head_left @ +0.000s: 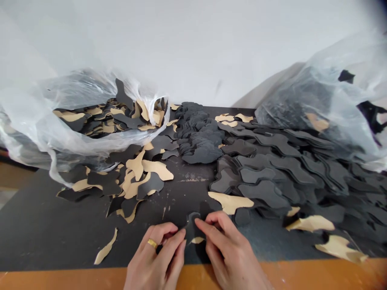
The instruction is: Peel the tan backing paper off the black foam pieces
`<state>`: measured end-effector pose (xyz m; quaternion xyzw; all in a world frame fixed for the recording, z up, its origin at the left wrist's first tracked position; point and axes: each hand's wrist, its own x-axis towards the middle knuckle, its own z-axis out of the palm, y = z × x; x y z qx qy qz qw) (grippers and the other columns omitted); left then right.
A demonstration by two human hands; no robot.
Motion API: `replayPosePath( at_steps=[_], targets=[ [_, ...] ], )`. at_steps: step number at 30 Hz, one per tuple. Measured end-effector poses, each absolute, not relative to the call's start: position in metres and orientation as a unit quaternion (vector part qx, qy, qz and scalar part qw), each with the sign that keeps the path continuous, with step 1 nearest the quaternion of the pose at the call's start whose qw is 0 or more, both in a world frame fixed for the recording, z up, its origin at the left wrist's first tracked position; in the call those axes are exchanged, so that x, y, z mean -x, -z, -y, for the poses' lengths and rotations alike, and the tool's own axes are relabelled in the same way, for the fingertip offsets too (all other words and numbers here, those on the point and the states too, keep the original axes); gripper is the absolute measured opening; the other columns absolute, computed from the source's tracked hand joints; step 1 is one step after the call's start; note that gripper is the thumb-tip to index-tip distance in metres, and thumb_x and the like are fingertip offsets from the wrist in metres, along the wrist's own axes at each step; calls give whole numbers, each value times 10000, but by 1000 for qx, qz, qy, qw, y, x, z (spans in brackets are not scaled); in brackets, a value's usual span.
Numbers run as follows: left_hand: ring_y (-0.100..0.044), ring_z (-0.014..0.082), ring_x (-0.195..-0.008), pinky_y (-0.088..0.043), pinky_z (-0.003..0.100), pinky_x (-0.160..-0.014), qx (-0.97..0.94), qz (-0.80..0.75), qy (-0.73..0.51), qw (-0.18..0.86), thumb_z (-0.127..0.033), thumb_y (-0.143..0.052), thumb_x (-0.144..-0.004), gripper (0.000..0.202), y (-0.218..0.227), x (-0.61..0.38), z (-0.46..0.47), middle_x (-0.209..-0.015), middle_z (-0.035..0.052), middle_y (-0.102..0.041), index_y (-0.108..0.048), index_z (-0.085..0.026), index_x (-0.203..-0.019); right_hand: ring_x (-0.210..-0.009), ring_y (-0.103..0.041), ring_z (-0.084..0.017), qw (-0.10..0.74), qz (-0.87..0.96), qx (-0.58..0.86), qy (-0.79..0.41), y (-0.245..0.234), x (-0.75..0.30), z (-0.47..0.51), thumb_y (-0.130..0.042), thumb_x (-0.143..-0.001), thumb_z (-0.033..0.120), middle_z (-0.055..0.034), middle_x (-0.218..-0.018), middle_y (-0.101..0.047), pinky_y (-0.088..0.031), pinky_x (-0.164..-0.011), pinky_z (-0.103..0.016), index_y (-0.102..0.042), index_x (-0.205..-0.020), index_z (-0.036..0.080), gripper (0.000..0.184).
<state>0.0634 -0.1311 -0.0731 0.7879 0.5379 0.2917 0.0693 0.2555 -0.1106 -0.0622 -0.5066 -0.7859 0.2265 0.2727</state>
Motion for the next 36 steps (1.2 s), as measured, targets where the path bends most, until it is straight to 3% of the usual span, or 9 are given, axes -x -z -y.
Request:
replayPosePath(
  at_steps=[9,13,18,23,36],
  targets=[
    [-675,160,-891,-562,251,-812,-780,-542,-293,109,-140,-508,-942,189,62,-53,137,-1016,46,-671,-649,-220,-1038,-761,-644,-159,268,779,518,-232,60,-254,113,-356,-892,58,-109,-1005,-560,-587,-702,-293,-667,-1138,157,409],
    [-642,194,-988,-558,315,-873,-788,-523,-304,114,-143,-509,-934,256,57,-53,129,-1116,67,-659,-608,-224,-1156,-750,-635,-160,268,774,519,-244,58,-253,112,-372,-868,45,-100,-1001,-564,-568,-672,-284,-673,-1102,165,400],
    [-554,240,-1159,-515,406,-995,-835,-447,-248,204,-115,-557,-888,486,56,-62,114,-1299,84,-606,-475,-218,-1355,-785,-637,-175,286,764,510,-274,54,-252,109,-380,-847,21,-83,-954,-565,-552,-719,-301,-683,-1060,166,398],
    [-583,240,-1117,-443,484,-1068,-835,-440,-239,226,-102,-598,-883,507,62,-64,110,-1265,71,-630,-454,-233,-1351,-809,-627,-160,299,750,504,-308,54,-253,109,-402,-837,0,-71,-959,-561,-530,-751,-275,-693,-1074,168,411],
    [-575,231,-1017,-522,381,-861,-782,-508,-303,196,-83,-537,-910,477,72,-64,130,-1088,60,-637,-442,-250,-1346,-818,-621,-159,294,756,502,-301,52,-255,103,-425,-815,-37,-70,-937,-586,-527,-771,-259,-722,-1076,134,431]
  ],
)
